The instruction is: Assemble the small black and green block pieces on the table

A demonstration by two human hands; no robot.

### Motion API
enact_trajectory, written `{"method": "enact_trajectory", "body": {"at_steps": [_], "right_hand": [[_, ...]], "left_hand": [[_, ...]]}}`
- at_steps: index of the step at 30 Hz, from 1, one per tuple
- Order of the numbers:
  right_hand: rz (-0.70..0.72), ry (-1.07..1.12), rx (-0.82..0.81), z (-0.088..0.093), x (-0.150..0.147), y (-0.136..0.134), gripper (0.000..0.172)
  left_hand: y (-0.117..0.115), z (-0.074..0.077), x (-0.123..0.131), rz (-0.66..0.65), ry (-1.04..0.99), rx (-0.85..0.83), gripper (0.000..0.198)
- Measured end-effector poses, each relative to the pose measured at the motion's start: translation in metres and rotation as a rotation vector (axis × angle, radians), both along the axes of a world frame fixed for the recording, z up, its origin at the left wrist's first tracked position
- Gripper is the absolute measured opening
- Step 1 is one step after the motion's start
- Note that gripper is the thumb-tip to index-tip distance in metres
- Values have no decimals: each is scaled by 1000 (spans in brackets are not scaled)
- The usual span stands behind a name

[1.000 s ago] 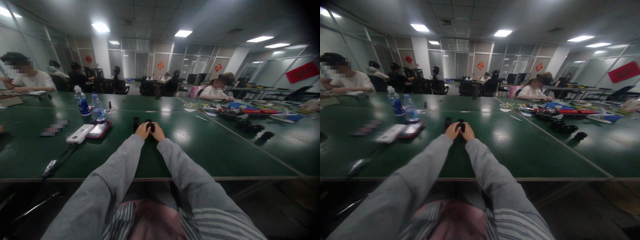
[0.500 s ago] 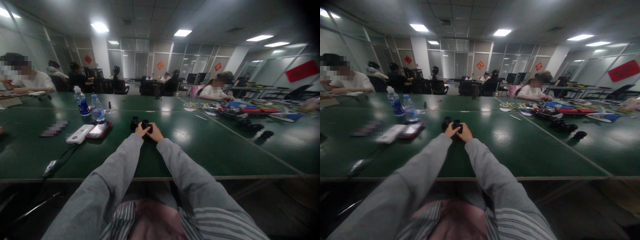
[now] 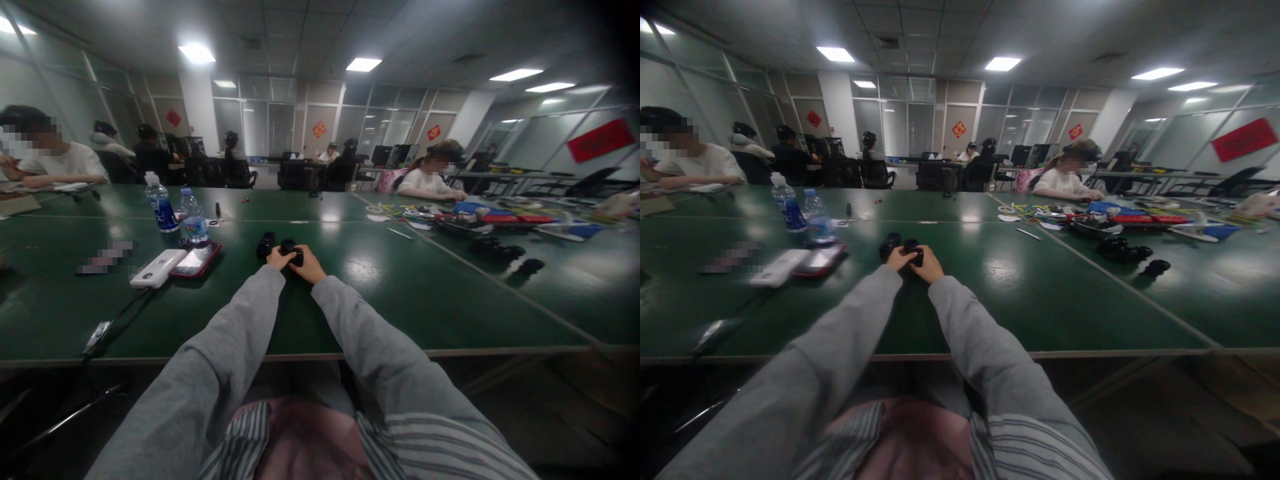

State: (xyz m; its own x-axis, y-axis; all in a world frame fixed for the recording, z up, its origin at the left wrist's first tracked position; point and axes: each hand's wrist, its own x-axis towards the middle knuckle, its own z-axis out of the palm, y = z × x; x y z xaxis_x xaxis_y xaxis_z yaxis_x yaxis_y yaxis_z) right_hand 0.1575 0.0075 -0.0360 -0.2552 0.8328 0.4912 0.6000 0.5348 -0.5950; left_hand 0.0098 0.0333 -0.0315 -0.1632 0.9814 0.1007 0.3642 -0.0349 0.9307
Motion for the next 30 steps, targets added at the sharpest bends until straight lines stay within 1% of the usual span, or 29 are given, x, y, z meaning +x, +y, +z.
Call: {"method": "enact_trajectory", "body": {"at_steps": [6,9,13,18,20,23,26,30], "right_hand": [[41,30,56,-1,0,2,63],[92,81,77,-4,-1,6,71],[110,159,19,-7,-3,9,91],[133,260,-60,-8,-2,12,94],[145,330,-112,-8,-1,14,97],[131,454,-262,-7,1,19,101],[115,605,-405,-4,5,21,94],[195,787,-507,4,9,17,82]], "left_hand": [[2,1,-1,-39,-94,28,68],[-2,4,1,-14,-217,37,78],[-3,6,4,23,-418,86,87],[2,-1,5,-65,-543,163,87],[2,-3,5,-93,-579,152,87],[0,-2,5,-124,-641,83,92],[-5,2,5,-147,-727,54,93],[-7,5,4,-204,-844,74,92]]}}
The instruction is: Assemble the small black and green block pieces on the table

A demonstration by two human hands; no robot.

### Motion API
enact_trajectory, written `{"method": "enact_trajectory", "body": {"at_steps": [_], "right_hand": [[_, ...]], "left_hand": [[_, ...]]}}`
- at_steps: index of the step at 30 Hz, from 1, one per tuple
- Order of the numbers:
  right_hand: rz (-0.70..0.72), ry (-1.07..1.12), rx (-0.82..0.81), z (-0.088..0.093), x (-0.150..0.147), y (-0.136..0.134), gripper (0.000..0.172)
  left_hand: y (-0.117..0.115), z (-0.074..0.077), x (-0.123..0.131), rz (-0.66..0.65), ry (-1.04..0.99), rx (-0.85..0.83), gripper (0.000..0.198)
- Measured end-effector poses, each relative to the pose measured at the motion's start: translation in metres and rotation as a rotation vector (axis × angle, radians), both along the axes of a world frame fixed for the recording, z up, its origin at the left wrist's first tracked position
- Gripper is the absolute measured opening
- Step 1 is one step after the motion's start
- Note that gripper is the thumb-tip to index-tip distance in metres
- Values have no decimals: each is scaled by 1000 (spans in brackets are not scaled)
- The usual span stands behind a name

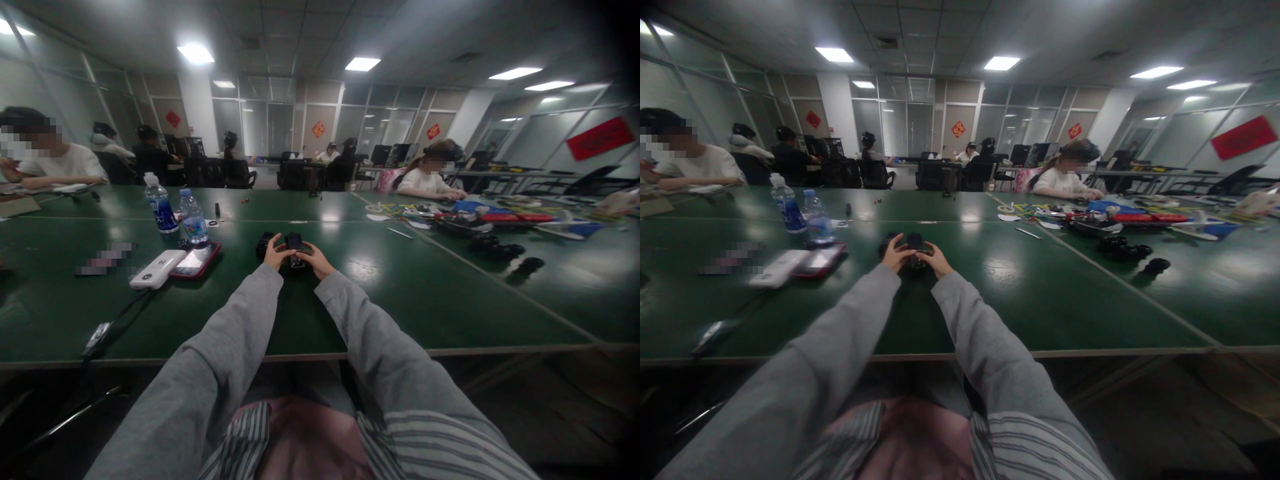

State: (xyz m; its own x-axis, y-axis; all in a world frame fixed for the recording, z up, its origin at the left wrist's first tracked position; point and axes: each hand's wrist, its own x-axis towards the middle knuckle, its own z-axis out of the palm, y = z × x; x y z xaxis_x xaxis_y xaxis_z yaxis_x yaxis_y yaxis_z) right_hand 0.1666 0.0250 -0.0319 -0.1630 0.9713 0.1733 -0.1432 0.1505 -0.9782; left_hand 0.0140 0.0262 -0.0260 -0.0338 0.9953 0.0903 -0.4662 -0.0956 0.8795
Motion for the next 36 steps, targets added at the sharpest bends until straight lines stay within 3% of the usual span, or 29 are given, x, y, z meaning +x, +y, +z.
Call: {"method": "enact_trajectory", "body": {"at_steps": [7,12,17,27,32,36], "right_hand": [[9,150,-70,7,4,-6,68],[32,177,-92,6,6,-4,66],[60,154,-89,6,6,-5,65],[-9,-3,-6,-1,-2,0,68],[-80,-225,137,-8,-8,-1,87],[-107,-312,215,-11,-10,-2,90]], "left_hand": [[2,-2,0,-49,-3,4,85],[9,-11,-2,-68,125,-1,79],[16,-15,-6,-62,118,20,73],[13,-13,-5,24,141,-80,72],[21,-19,-8,80,264,-127,74],[24,-22,-9,80,332,-130,76]]}}
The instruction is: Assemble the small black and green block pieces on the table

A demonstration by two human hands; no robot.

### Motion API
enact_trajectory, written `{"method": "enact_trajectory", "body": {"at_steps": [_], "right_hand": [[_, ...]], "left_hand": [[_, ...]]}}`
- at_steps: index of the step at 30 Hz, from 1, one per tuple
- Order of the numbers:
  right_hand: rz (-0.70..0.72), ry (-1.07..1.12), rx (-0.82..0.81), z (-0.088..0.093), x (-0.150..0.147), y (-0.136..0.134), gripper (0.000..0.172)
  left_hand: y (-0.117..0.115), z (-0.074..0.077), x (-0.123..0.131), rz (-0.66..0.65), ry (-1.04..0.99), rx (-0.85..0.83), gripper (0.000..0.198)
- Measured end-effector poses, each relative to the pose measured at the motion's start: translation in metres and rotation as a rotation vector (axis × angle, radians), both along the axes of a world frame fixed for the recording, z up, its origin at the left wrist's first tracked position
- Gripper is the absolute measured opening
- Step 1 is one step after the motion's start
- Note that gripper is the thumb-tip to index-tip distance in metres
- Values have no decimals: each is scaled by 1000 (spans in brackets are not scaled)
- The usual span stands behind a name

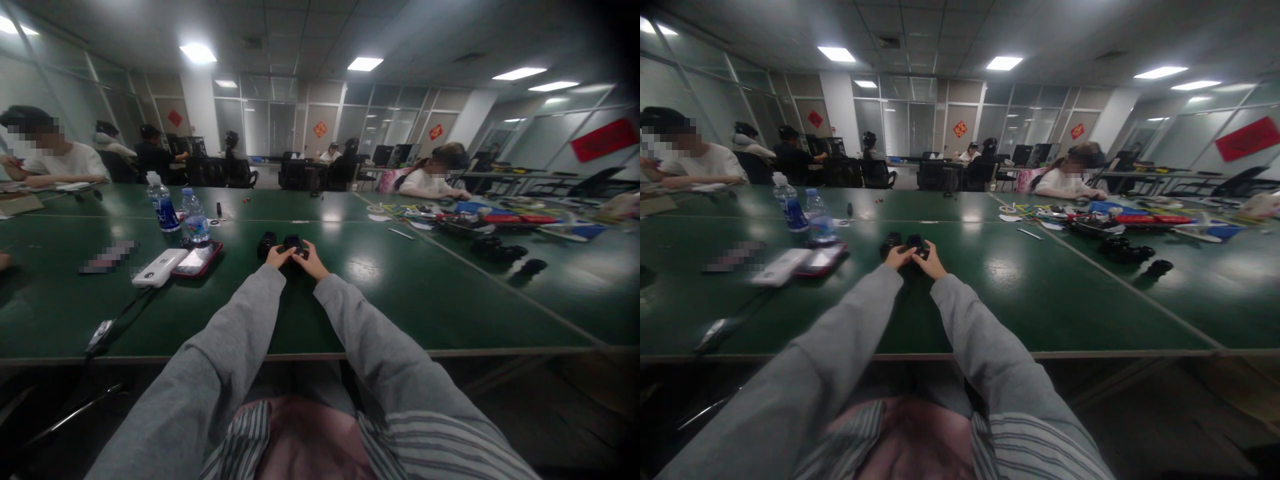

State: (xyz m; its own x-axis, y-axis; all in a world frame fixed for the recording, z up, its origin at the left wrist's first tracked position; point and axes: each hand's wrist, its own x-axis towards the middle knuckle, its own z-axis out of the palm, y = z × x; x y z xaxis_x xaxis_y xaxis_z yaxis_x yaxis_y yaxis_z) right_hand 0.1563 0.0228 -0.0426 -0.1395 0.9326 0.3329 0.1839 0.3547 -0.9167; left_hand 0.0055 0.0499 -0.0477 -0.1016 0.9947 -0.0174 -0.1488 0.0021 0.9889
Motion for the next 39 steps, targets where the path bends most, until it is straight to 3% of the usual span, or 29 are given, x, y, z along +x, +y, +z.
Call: {"method": "enact_trajectory", "body": {"at_steps": [9,13,20,28,31,35,39], "right_hand": [[-51,-153,200,0,-11,-8,93],[-106,-205,153,0,-11,-9,86],[-205,-325,143,3,-6,-12,70],[-189,-421,243,-2,-4,-7,72],[-192,-430,228,-3,-4,-7,72],[-203,-452,186,0,-4,-10,75],[-232,-506,210,3,-6,-14,73]], "left_hand": [[-1,4,-1,-5,30,74,38],[4,2,1,-19,48,43,24],[4,6,5,42,-36,-39,21],[3,8,1,64,-16,-47,22],[-11,17,1,61,94,64,20],[-42,42,-1,84,314,468,26],[-62,60,-10,209,527,545,25]]}}
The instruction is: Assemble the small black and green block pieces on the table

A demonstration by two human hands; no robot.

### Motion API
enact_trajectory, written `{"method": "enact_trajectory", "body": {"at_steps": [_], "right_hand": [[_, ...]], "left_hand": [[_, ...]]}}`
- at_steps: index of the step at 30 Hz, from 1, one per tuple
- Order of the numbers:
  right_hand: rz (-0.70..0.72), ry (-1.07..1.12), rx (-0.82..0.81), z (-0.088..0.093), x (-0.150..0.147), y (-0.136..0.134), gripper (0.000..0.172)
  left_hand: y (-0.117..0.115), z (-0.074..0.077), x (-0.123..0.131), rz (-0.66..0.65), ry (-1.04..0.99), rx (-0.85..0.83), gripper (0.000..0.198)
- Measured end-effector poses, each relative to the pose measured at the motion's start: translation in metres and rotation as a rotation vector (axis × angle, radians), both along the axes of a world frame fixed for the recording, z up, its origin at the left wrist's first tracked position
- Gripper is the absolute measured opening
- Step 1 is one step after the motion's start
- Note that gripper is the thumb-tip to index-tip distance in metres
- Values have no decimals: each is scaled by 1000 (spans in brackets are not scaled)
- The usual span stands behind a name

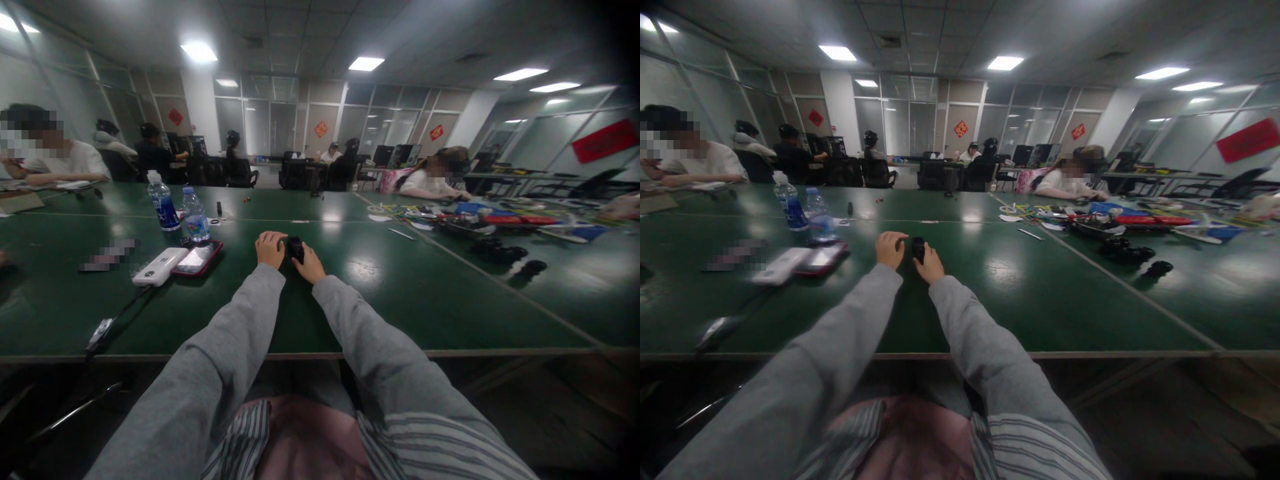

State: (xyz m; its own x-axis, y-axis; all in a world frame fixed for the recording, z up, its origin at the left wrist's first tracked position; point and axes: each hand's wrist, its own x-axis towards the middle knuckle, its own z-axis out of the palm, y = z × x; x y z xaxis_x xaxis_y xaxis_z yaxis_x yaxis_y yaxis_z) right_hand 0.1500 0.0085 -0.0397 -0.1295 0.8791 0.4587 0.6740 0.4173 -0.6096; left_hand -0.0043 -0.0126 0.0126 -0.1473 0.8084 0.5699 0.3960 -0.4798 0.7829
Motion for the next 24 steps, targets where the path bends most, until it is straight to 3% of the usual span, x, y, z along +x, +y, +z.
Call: {"method": "enact_trajectory", "body": {"at_steps": [4,10,18,21,24], "right_hand": [[-2,-44,25,0,-1,-5,63],[-8,-72,-2,4,-7,-1,58],[-45,-140,-15,8,-13,3,58],[-31,-65,55,16,-12,-2,58],[-116,57,197,28,-6,-2,58]], "left_hand": [[6,-8,-16,98,82,-29,41],[26,-27,-31,-16,38,-147,35],[19,-27,-28,-26,36,-172,31],[18,-26,-28,24,150,-169,32],[16,-23,-27,98,358,-204,33]]}}
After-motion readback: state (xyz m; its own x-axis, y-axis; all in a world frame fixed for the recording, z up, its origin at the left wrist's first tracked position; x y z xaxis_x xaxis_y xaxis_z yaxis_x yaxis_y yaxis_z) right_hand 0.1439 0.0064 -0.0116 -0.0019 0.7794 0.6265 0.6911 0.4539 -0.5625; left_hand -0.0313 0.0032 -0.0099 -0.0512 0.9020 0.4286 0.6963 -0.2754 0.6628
